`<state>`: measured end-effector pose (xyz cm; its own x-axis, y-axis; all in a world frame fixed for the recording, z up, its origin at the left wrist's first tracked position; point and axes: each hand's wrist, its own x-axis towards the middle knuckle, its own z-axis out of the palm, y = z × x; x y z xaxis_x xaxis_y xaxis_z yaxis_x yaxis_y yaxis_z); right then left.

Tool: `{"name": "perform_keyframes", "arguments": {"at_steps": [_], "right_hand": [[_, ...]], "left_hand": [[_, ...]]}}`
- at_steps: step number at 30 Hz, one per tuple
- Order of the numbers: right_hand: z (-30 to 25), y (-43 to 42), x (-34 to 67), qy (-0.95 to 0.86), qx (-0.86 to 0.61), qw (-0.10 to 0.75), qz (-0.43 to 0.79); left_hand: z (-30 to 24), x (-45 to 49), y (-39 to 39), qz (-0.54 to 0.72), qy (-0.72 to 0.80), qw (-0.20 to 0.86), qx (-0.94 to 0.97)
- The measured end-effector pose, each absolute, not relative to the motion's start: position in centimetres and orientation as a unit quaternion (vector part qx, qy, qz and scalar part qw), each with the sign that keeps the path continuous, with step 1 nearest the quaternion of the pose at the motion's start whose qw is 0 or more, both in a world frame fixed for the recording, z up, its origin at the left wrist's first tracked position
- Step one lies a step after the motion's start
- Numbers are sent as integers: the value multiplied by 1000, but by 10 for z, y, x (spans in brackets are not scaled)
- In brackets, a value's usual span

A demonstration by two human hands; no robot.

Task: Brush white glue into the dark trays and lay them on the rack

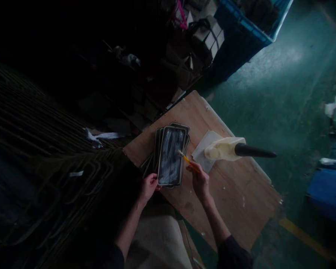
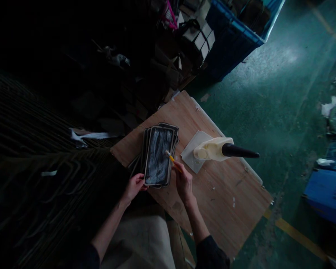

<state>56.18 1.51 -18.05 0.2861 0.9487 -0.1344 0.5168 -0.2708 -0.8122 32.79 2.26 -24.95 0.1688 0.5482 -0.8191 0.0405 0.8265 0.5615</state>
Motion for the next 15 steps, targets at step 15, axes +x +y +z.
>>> {"name": "perform_keyframes", "arguments": {"at_steps": [15], "right_hand": [[-109, -10, 561, -363, -792, 371, 321]], "left_hand": [[-185, 333, 35, 204, 541, 804, 139]]}}
